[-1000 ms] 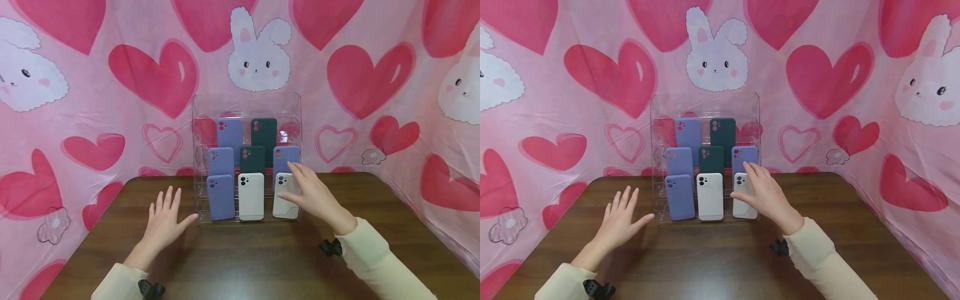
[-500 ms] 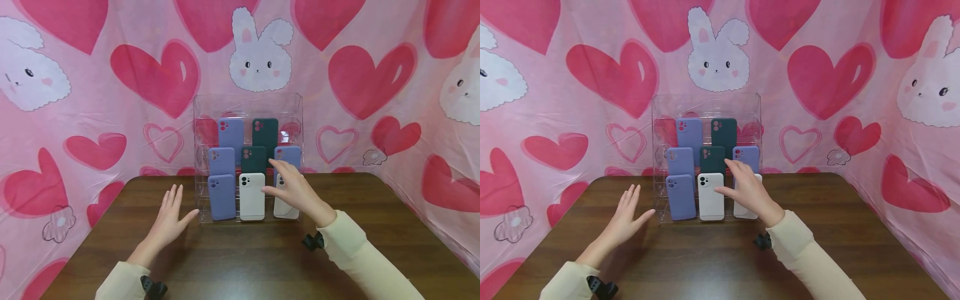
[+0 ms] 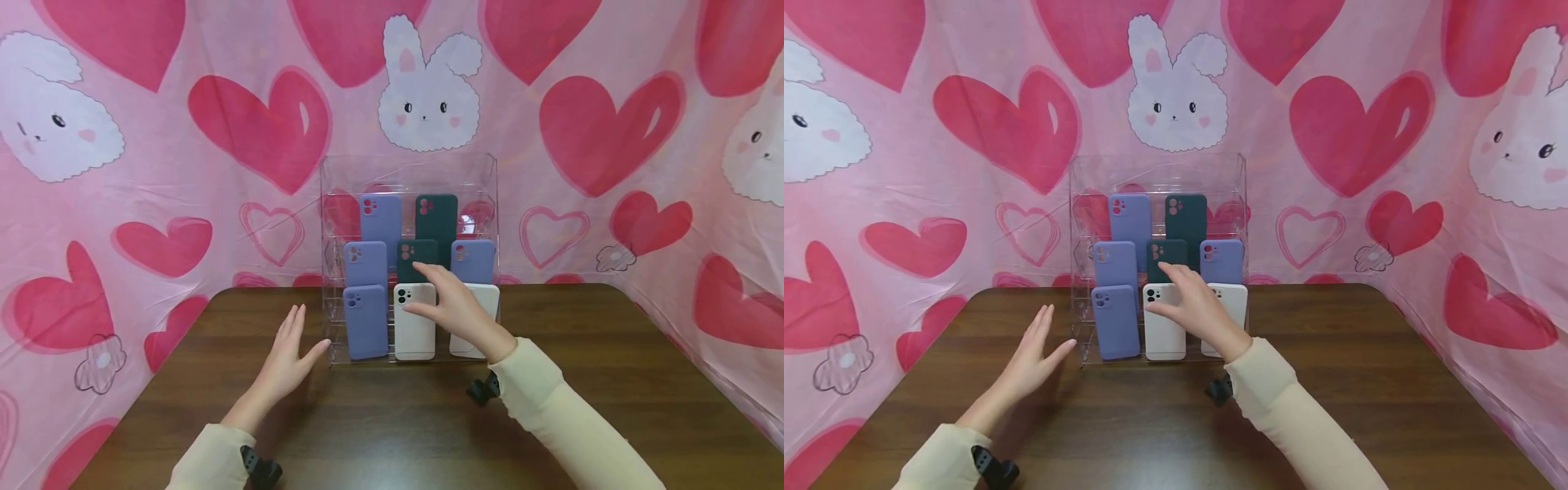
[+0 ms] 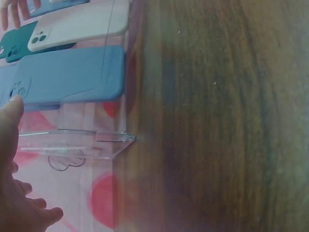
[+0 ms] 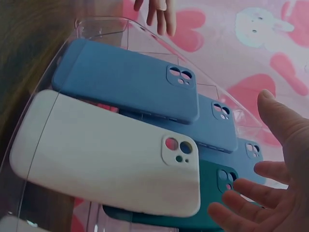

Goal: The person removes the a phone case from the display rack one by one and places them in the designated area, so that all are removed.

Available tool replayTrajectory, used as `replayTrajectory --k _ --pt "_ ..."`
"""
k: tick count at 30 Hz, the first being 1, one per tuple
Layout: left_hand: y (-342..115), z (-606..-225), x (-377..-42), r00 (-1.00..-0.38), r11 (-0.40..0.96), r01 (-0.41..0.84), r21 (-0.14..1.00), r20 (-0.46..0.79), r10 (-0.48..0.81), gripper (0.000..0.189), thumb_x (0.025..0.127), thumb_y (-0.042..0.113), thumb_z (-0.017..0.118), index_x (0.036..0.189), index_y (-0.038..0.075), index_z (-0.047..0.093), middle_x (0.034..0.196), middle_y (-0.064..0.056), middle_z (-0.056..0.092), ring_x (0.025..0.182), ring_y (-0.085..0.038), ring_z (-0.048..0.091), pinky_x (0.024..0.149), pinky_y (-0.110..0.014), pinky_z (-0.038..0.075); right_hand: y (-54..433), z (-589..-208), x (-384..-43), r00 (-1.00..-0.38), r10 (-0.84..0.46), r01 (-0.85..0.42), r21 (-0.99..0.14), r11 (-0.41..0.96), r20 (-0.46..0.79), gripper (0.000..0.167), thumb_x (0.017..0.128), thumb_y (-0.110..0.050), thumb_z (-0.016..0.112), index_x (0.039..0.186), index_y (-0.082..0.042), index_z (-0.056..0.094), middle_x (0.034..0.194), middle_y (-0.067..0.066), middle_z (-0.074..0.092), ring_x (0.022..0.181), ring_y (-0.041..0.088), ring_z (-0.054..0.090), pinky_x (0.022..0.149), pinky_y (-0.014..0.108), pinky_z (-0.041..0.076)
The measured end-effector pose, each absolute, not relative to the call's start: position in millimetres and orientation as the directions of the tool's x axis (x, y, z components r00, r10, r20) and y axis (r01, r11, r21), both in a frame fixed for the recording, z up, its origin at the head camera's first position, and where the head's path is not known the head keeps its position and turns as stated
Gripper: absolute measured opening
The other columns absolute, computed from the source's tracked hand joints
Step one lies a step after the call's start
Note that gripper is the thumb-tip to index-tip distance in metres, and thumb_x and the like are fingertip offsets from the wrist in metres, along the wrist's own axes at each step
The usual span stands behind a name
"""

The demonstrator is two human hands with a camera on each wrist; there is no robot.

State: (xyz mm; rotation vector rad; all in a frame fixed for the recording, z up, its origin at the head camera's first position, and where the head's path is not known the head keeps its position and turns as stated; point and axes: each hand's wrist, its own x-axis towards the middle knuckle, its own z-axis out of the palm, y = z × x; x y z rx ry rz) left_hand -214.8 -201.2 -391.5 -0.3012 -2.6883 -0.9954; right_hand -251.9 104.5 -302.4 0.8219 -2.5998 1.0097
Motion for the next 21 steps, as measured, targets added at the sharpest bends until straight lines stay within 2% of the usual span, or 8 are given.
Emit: replayTrajectory --k 6,11,14,18,21 --pt "-198.2 -398.5 -218.3 -0.941 0.716 0.291 0.634 0.323 0.097 0.085 0.088 0.045 0.058 0.146 0.002 0.014 0.150 -0.021 0.009 0.134 -0.042 0.010 0.102 -0.064 0.015 93.5 -305.9 -255.0 -0.839 -0.421 -0.541 -0.608 0.582 0.343 0.074 0.080 -0.042 0.069 0.141 -0.013 0.038 0.137 0.008 0.042 0.113 0.027 0.048 0.088 0.043 0.048" --pt "-196.3 -404.5 -220.9 -0.934 0.680 0.313 0.663 0.347 0.091 0.082 0.088 0.036 0.062 0.145 -0.001 0.017 0.149 -0.022 0.012 0.135 -0.038 0.013 0.105 -0.058 0.016 85.0 -312.0 -258.9 -0.831 -0.428 -0.553 -0.611 0.567 0.355 0.073 0.080 -0.042 0.069 0.140 -0.012 0.039 0.134 0.008 0.044 0.106 0.026 0.053 0.084 0.039 0.050" --pt "-194.8 -407.8 -223.1 -0.925 0.663 0.334 0.670 0.367 0.094 0.079 0.088 0.028 0.064 0.144 -0.003 0.019 0.149 -0.023 0.015 0.134 -0.037 0.016 0.106 -0.056 0.018 79.4 -314.7 -261.4 -0.822 -0.430 -0.567 -0.616 0.547 0.374 0.070 0.080 -0.038 0.070 0.138 -0.012 0.042 0.131 0.007 0.047 0.100 0.024 0.055 0.080 0.035 0.052" --pt "-192.9 -411.0 -224.7 -0.918 0.641 0.354 0.681 0.386 0.096 0.076 0.087 0.024 0.065 0.144 -0.003 0.021 0.148 -0.022 0.019 0.133 -0.037 0.020 0.105 -0.055 0.021 70.7 -318.4 -263.7 -0.814 -0.435 -0.575 -0.639 0.511 0.384 0.066 0.080 -0.032 0.071 0.137 -0.011 0.044 0.130 0.006 0.049 0.101 0.021 0.054 0.080 0.033 0.053" --pt "-192.2 -413.0 -225.4 -0.916 0.626 0.358 0.693 0.391 0.092 0.076 0.086 0.022 0.066 0.143 -0.003 0.023 0.147 -0.022 0.021 0.132 -0.037 0.022 0.103 -0.053 0.027 64.4 -321.2 -263.9 -0.820 -0.441 -0.562 -0.655 0.505 0.365 0.066 0.080 -0.031 0.071 0.137 -0.012 0.044 0.129 0.007 0.049 0.102 0.021 0.053 0.079 0.030 0.053"
